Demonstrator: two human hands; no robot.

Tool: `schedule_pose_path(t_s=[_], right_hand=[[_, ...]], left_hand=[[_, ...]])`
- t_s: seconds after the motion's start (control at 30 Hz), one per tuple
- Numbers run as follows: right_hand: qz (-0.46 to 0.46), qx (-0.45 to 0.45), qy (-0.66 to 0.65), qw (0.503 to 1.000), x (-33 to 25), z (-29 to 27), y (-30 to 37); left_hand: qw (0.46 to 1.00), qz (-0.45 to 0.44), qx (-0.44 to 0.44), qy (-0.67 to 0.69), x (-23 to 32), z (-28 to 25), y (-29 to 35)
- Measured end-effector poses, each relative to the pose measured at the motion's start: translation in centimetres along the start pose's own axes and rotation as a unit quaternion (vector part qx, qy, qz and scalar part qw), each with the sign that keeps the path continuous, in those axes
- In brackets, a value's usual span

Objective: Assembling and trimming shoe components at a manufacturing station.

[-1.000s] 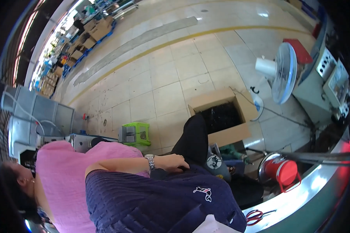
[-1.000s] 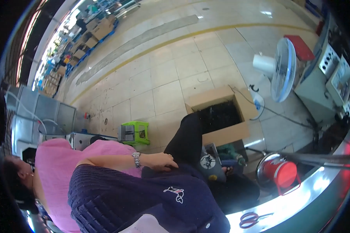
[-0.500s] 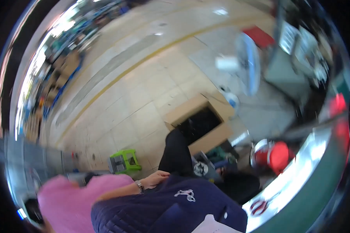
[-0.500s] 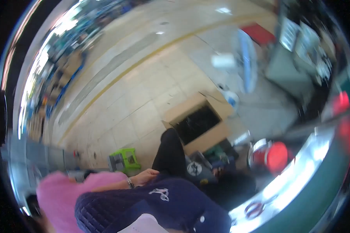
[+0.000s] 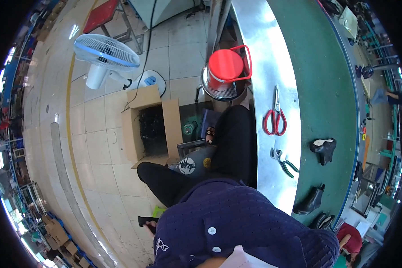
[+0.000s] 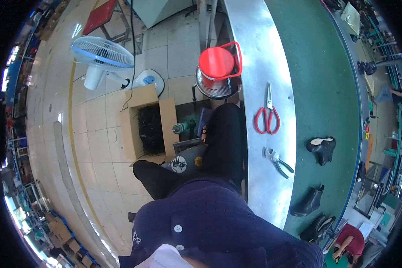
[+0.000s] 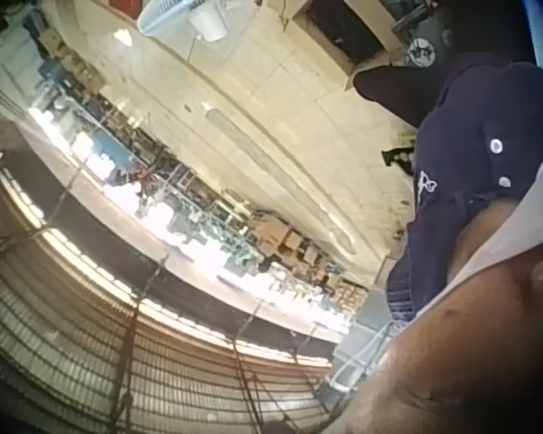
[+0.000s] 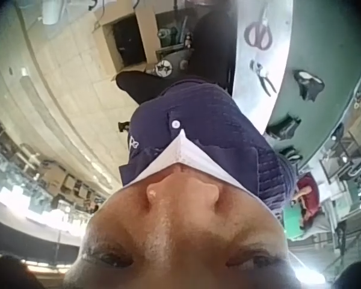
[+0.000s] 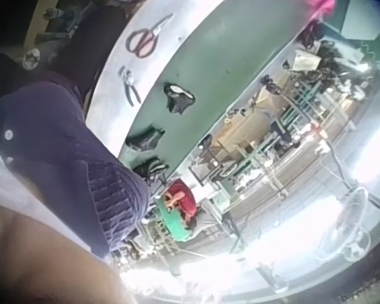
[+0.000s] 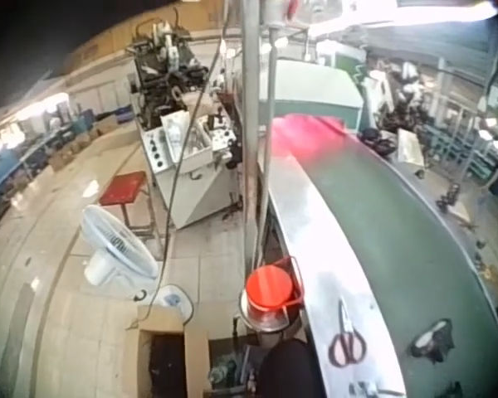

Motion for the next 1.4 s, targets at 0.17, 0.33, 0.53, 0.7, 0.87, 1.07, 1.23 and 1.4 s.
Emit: schedule_pose_path(t_s=[0.17, 0.33, 0.53, 0.7, 0.87, 1.07, 1.23, 1.4], right_hand=[[-0.005, 0.033, 0.054, 0.998, -0.6, -2.9, 0.8], [0.023, 0.141, 0.144, 0.979, -1.6, -6.5, 1.9], [0.266, 0.194, -0.167, 0.929, 3.5, -1.5, 7.7], [0.077, -0.155, 0.156, 0.972, 2.9, 2.0, 4.2], [-0.119, -0.637, -0.223, 0.729, -30.9, 12.0, -11.0], [0.006, -0.402, -0.472, 0.785, -45.0, 8.1, -19.1], [0.184, -0.389, -0.707, 0.562, -46.8, 11.6, -18.2], [0.167, -0.314, -0.81, 0.466, -47.6, 12.1, -21.2]], left_hand=[[0.99, 0.021, -0.141, -0.018, 3.1, 0.5, 0.9], [0.93, 0.047, -0.359, -0.067, 9.5, 1.2, -4.2], [0.795, 0.073, -0.593, -0.104, 15.7, 3.5, -8.6], [0.708, 0.098, -0.686, -0.135, 19.7, 3.9, -6.3], [0.62, 0.12, -0.762, -0.143, 21.9, 5.0, -3.5], [0.744, 0.383, -0.537, 0.108, 25.0, 14.0, 0.5], [0.81, 0.368, -0.431, 0.149, 27.6, 22.8, -7.9], [0.854, 0.273, -0.413, 0.158, 29.1, 28.7, -14.7]])
Point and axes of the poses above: each hand's wrist, its own y-axis away from the middle knuckle, its own z-axis out of the palm, x = y × z, the point moved 6 cm from there along -y, towards the middle knuckle, and after that the axes turned 15 degrees about x, right-handed, at the moved point
